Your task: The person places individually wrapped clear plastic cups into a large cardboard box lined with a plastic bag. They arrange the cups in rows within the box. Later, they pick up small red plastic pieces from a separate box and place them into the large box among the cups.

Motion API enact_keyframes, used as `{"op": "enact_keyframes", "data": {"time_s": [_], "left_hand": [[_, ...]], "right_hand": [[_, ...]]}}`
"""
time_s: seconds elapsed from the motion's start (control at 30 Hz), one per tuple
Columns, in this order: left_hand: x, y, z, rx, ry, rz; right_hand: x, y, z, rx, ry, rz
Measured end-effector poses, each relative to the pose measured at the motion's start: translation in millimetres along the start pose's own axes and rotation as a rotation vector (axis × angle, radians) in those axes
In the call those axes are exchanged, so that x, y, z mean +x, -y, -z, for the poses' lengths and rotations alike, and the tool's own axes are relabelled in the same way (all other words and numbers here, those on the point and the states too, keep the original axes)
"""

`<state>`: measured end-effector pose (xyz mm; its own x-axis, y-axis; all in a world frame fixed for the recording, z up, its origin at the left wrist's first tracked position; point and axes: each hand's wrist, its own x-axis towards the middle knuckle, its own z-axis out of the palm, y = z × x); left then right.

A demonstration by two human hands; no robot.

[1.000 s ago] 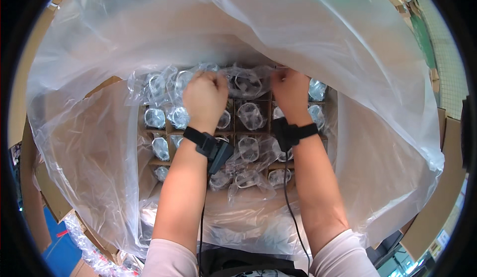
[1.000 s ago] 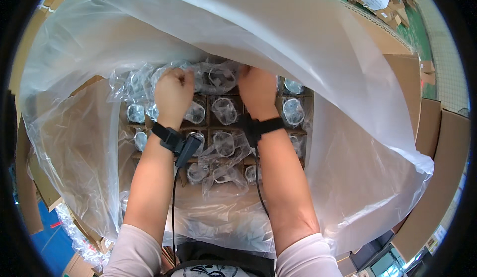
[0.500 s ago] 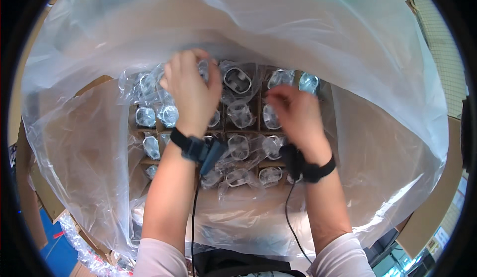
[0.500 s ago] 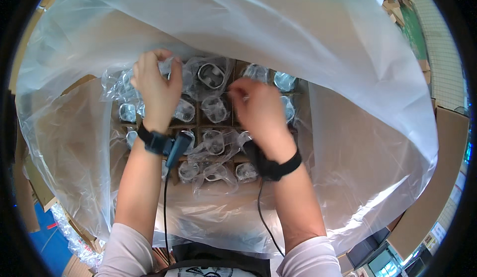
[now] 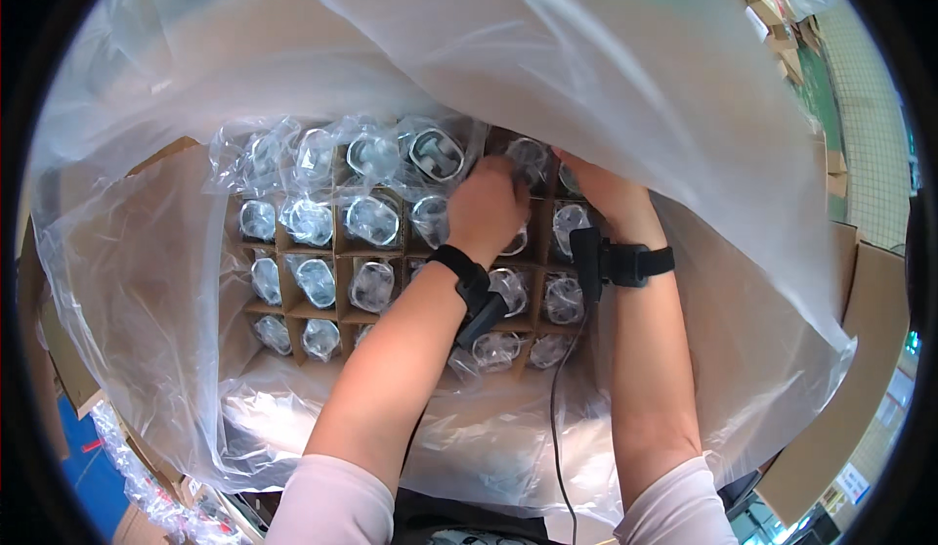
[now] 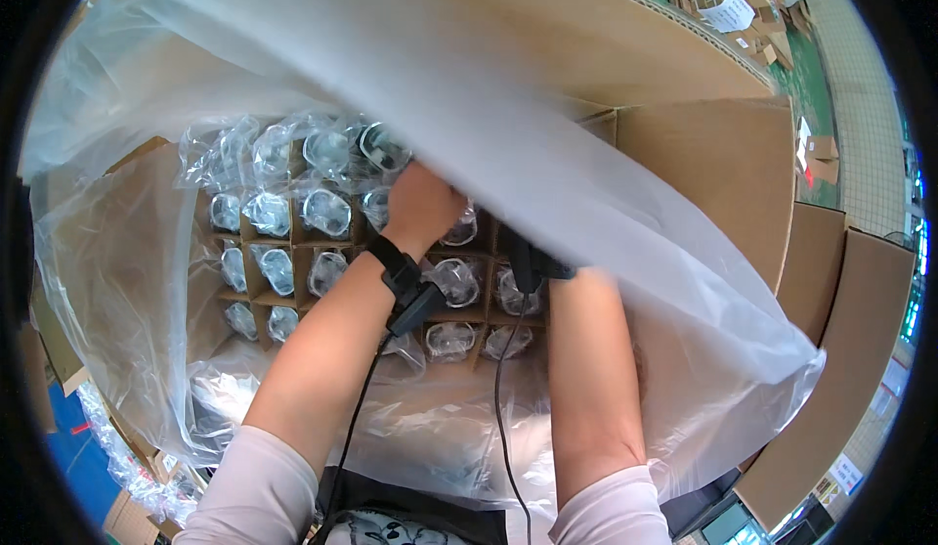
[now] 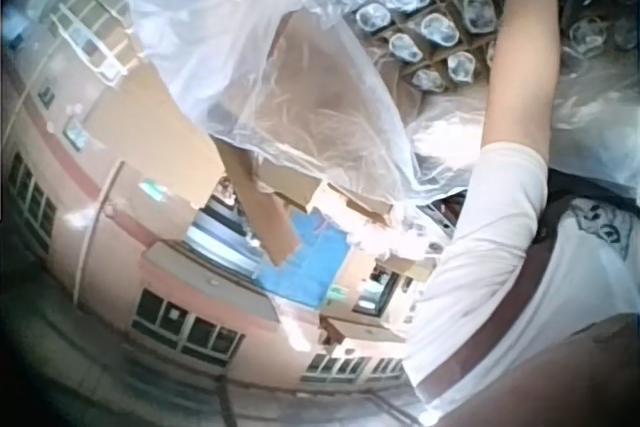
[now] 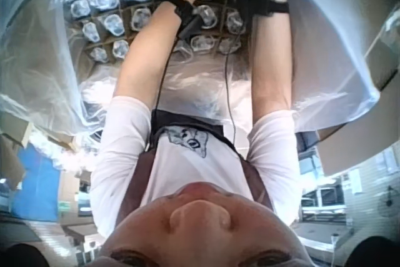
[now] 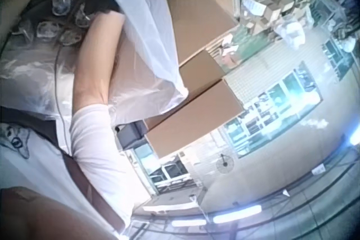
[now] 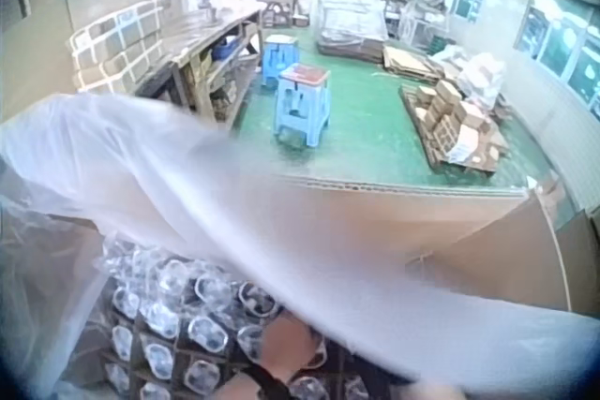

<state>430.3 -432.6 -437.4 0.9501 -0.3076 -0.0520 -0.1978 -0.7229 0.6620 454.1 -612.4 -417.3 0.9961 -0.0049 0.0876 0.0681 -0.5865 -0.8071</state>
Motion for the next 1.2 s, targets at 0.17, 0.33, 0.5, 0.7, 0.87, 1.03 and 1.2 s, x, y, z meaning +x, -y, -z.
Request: {"op": "enact_keyframes", "data": {"time_s": [0.17, 0.33, 0.5, 0.7, 0.87, 1.03, 1.2], "left_hand": [[8, -16, 2, 0.053, -0.051, 0.044], [11, -18, 5, 0.102, 0.007, 0.064], [7, -1, 10, 0.134, -0.020, 0.049], [-1, -19, 3, 0.043, -0.094, 0.132], [7, -14, 6, 0.039, -0.114, 0.044], [5, -11, 17, -0.009, -0.120, 0.042], [-16, -20, 28, -0.143, -0.215, 0.018]], "right_hand": [[0, 7, -35, -0.957, 0.199, 0.007], [5, 3, -37, -0.545, 0.152, -0.148], [3, 47, 17, 0.378, 0.094, -0.276], [0, 20, -11, -0.627, 0.250, 0.152], [-7, 11, -19, -0.452, 0.240, -0.036], [-21, 34, 5, 0.098, 0.059, -0.233], [-27, 12, 22, -0.097, 0.303, -0.232]]}}
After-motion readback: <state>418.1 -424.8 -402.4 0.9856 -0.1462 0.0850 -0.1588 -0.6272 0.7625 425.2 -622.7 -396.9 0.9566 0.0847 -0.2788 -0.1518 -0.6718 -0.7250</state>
